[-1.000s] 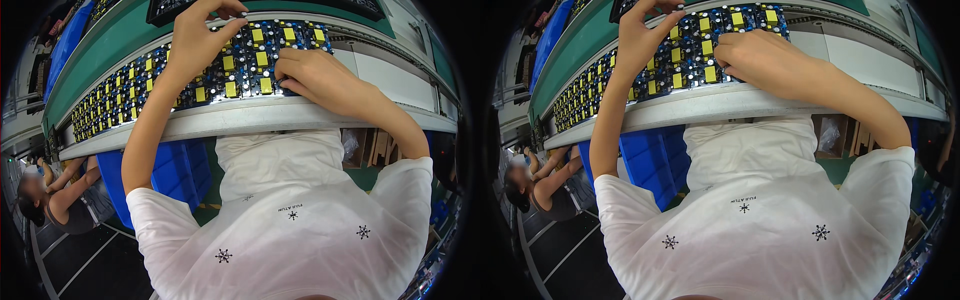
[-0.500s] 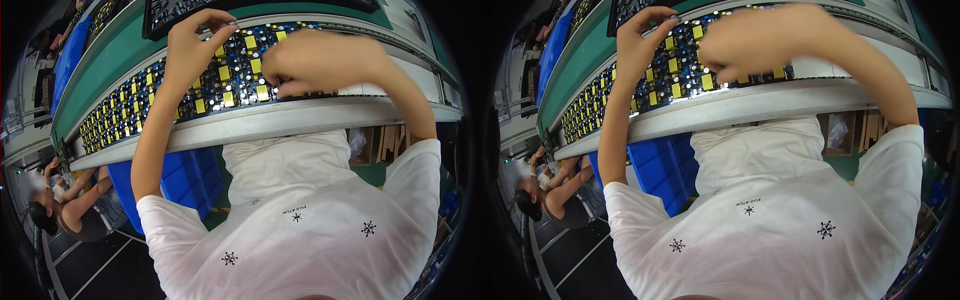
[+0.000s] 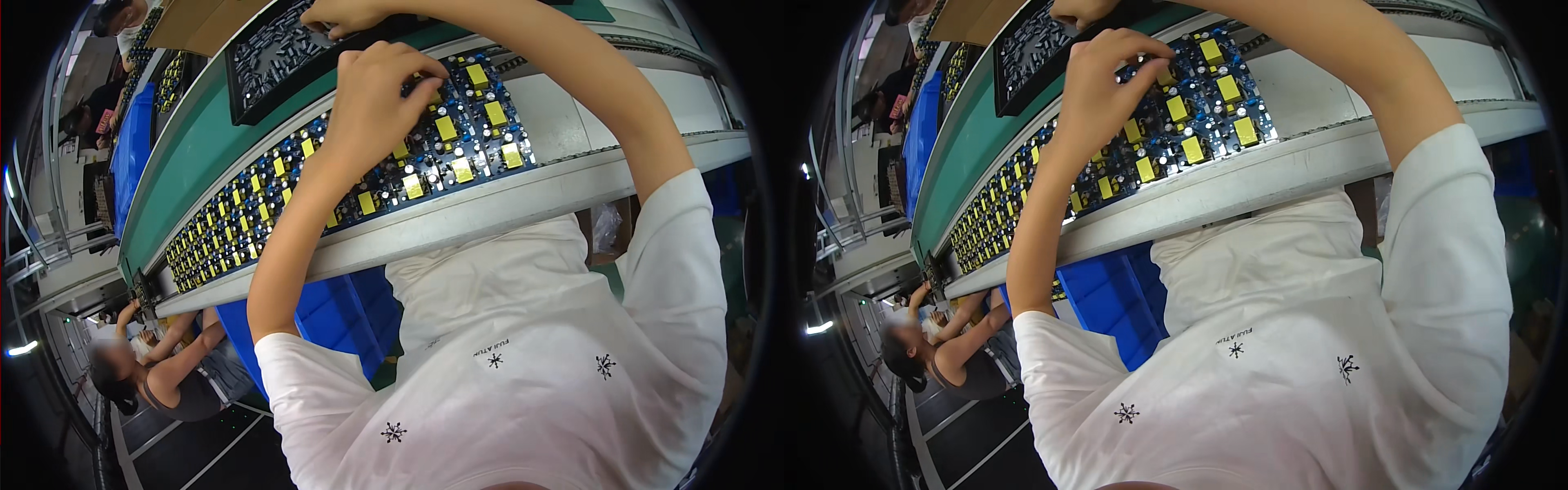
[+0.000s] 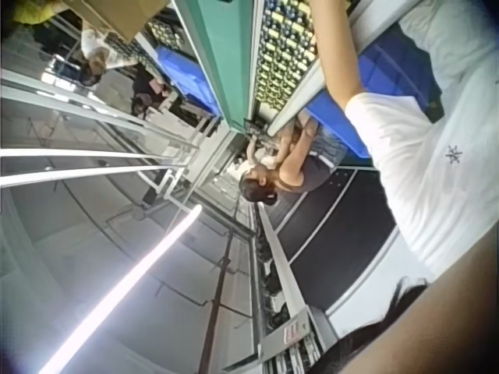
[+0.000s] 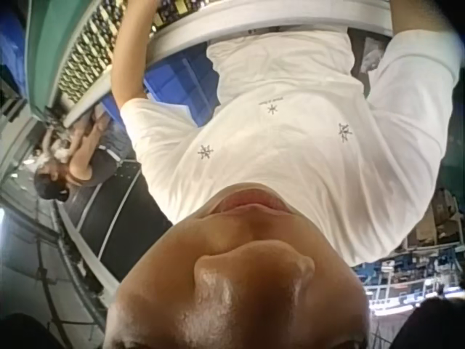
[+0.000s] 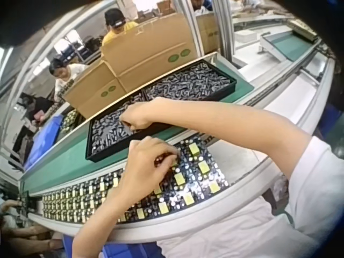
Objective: Assembling electronic components onto circuit boards on a production line.
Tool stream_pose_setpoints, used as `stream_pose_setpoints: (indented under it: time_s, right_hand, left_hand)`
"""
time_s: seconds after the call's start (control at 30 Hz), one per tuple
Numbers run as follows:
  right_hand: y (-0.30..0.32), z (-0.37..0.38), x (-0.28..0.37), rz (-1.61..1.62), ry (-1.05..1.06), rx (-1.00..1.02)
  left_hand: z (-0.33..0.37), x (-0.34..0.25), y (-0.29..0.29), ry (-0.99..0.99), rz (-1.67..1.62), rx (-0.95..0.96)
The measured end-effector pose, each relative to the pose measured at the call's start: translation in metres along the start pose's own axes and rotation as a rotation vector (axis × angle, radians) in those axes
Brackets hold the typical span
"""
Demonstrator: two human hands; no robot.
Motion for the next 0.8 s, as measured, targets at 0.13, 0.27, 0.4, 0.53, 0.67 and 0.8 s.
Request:
stream_pose_setpoints:
  time_s: [0.13, 0.27, 0.4, 0.53, 0.67, 0.8]
  right_hand:
    - [0.006, -0.004, 0.007, 0.081, 0.064, -0.1]
    - [0.016, -0.01, 0.007, 0.17, 0.062, -0.215]
    - [0.022, -0.017, 0.007, 0.233, 0.053, -0.274]
    - [0.025, -0.02, 0.011, 0.256, 0.056, -0.307]
    - [0.027, -0.02, 0.01, 0.275, 0.063, -0.322]
    - [0.027, -0.02, 0.01, 0.271, 0.065, -0.319]
  left_hand:
    - [0.002, -0.013, -0.015, -0.114, 0.193, 0.027]
    - [0.001, -0.005, -0.014, -0.069, 0.172, -0.012]
    - [0.002, 0.003, -0.018, 0.008, 0.16, 0.007]
    - [0.001, 0.012, -0.019, 0.117, 0.096, 0.044]
    - [0.0, 0.018, -0.02, 0.205, 0.022, 0.06]
    - [-0.001, 0.008, -0.015, 0.131, 0.134, -0.001]
Point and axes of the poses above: each hand's wrist, its own z-axis towards the middle knuckle, its own y-axis out of the back of the hand, x = y × z, the point moved 10 cm from there along z, towards the middle knuckle, and after that the axes turned 4 degrees about y, right-handed, at the moved point
